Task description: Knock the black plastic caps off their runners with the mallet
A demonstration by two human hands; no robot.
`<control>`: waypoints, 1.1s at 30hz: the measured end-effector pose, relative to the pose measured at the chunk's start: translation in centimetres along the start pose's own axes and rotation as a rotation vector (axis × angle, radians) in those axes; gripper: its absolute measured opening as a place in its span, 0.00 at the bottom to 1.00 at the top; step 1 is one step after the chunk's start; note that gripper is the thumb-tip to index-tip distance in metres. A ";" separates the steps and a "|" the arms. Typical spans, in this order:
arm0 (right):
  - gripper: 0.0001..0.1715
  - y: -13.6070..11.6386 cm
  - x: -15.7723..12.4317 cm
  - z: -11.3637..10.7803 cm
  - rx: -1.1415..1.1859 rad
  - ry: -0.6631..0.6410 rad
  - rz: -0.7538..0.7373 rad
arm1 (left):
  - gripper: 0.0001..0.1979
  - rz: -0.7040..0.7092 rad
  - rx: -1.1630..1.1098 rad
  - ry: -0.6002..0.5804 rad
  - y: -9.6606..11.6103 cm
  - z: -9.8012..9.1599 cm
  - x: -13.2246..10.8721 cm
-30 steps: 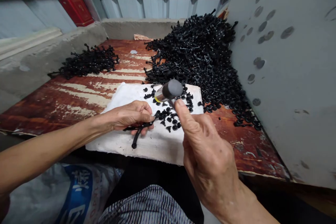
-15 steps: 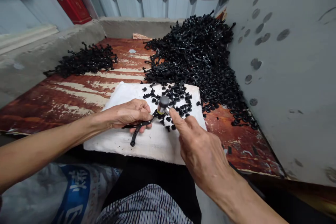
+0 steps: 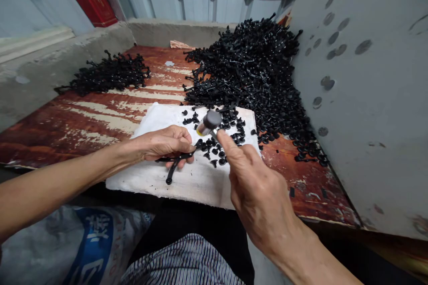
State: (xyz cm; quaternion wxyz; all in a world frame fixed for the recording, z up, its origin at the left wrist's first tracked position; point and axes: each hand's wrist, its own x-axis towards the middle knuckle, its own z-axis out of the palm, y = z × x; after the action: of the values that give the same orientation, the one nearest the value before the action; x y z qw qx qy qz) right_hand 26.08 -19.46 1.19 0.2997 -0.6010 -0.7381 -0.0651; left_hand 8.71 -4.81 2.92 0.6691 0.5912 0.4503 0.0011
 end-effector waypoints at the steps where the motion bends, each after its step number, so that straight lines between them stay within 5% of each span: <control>1: 0.36 0.0 0.1 -0.1 0.006 0.037 0.010 | 0.12 -0.002 -0.001 0.003 0.0 0.1 0.0; 5: 0.31 0.0 0.1 0.2 -0.153 -0.064 -0.072 | 0.10 0.004 -0.053 0.062 -0.1 0.2 -0.1; 11: 0.28 0.1 0.0 0.8 -0.028 -0.082 -0.016 | 0.11 0.019 -0.045 0.074 -0.2 0.2 -0.2; 16: 0.13 -0.2 2.8 0.2 0.344 -0.073 0.196 | 0.11 0.134 0.143 0.062 0.3 0.5 -1.3; 18: 0.05 -0.3 4.0 0.2 0.525 -0.181 0.334 | 0.11 0.199 0.202 -0.014 0.2 0.6 -1.7; 23: 0.10 -0.4 5.3 1.0 0.763 -0.333 0.413 | 0.07 0.330 0.298 -0.127 -0.7 0.5 -2.3; 28: 0.11 -1.1 5.1 1.3 0.938 -0.371 0.537 | 0.06 0.456 0.341 0.008 -1.2 0.1 -3.0; 33: 0.12 -1.6 5.0 0.9 1.052 -0.215 0.729 | 0.20 0.608 0.158 0.485 -2.3 -0.9 -3.9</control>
State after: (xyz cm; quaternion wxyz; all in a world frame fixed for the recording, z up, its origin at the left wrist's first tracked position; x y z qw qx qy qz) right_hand 23.82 -15.21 3.49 0.4815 -0.5891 -0.4460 0.4714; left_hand 4.67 -6.88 3.54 0.4649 0.7298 0.3983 0.3043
